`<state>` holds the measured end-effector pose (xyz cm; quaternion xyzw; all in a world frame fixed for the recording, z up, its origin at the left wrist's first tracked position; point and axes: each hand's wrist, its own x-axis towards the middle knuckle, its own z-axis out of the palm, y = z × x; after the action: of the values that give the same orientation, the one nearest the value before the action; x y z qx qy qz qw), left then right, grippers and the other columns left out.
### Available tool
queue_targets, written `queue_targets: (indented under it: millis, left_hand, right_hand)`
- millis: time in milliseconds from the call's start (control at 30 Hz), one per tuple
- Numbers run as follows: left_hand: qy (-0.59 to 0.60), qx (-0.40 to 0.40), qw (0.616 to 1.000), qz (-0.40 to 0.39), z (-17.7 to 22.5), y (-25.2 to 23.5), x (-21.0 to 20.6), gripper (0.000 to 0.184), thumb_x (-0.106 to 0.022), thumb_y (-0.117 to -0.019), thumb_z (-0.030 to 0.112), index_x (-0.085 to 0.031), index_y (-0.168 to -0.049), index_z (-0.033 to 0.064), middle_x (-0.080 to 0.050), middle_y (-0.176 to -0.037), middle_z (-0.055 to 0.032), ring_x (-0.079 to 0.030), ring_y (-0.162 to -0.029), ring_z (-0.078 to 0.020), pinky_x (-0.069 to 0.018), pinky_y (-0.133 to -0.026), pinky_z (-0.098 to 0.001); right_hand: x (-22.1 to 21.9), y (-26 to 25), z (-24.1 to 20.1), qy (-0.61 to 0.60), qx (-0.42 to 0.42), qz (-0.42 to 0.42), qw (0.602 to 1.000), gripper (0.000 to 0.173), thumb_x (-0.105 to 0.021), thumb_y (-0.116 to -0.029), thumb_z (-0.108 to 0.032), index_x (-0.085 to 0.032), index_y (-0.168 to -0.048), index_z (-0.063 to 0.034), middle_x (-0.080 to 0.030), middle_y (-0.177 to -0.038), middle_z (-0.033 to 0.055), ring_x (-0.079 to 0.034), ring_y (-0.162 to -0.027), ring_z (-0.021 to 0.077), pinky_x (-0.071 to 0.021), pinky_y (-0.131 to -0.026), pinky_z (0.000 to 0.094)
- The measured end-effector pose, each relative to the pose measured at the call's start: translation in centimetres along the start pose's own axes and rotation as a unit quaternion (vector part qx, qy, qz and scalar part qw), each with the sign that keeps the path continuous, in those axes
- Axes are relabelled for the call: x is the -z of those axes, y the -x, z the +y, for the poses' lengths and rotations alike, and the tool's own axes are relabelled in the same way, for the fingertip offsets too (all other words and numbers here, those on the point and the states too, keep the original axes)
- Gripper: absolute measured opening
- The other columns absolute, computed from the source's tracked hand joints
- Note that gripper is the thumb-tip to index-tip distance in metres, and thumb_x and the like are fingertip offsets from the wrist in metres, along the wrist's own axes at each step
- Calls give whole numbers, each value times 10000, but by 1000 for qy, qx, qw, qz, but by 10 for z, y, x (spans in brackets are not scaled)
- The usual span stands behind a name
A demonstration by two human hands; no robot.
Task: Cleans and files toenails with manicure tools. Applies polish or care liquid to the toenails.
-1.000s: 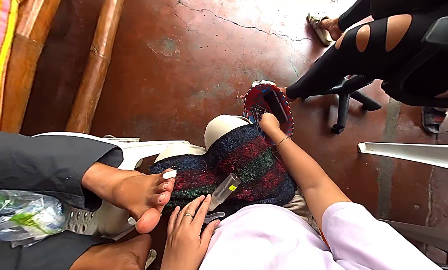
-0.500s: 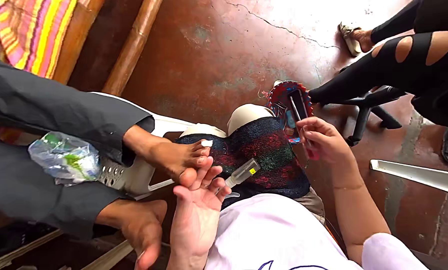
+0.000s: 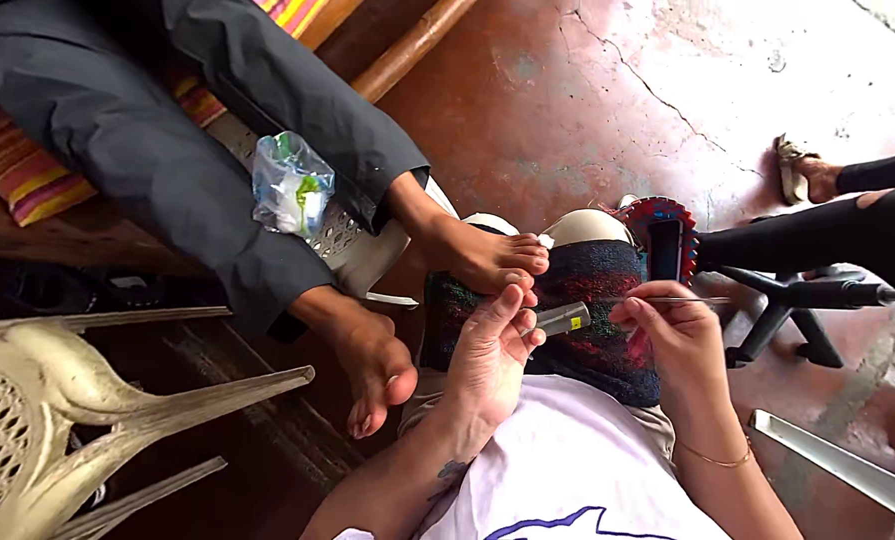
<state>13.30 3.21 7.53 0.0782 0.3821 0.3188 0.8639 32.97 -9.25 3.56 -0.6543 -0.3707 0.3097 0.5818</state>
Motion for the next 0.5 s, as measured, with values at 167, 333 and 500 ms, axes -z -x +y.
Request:
queue_targets:
  millis: [167,333,500]
  left_hand:
    - [-23,-9,1000,3,-3,-4,4,182,-546,-1004,35,-697,-905,61,-681,-844,-53,-641,-695,-96,-565,-663,-231]
    - [-63,-52,997,19,-9,-6,5,195,-545,-979,-1,-715,-933,83,-716,-835,-34,-670,-736,-88,-568,-700,-238]
    - [-32,-23,999,16,-5,-5,4,191,-529,-994,-33,-681,-902,37,-685,-805,-61,-647,-687,-91,-561,-659,-216]
  right_hand:
    - [-48,-25,-53,-301,79,-38,950,148,-663,-997,-157,-748,-1117,-175,-780,-1010,65,-761,-790,146,-643,-685,273]
    - [-109,-68,-83,-115,197,-221,948,58,-535,-1044,-48,-587,-1069,-49,-722,-986,41,-728,-821,100,-642,-703,269]
    - [-121,-91,-94,-127,99,-200,966,85,-488,-1075,-47,-509,-1156,-32,-699,-974,86,-744,-762,156,-658,-668,304]
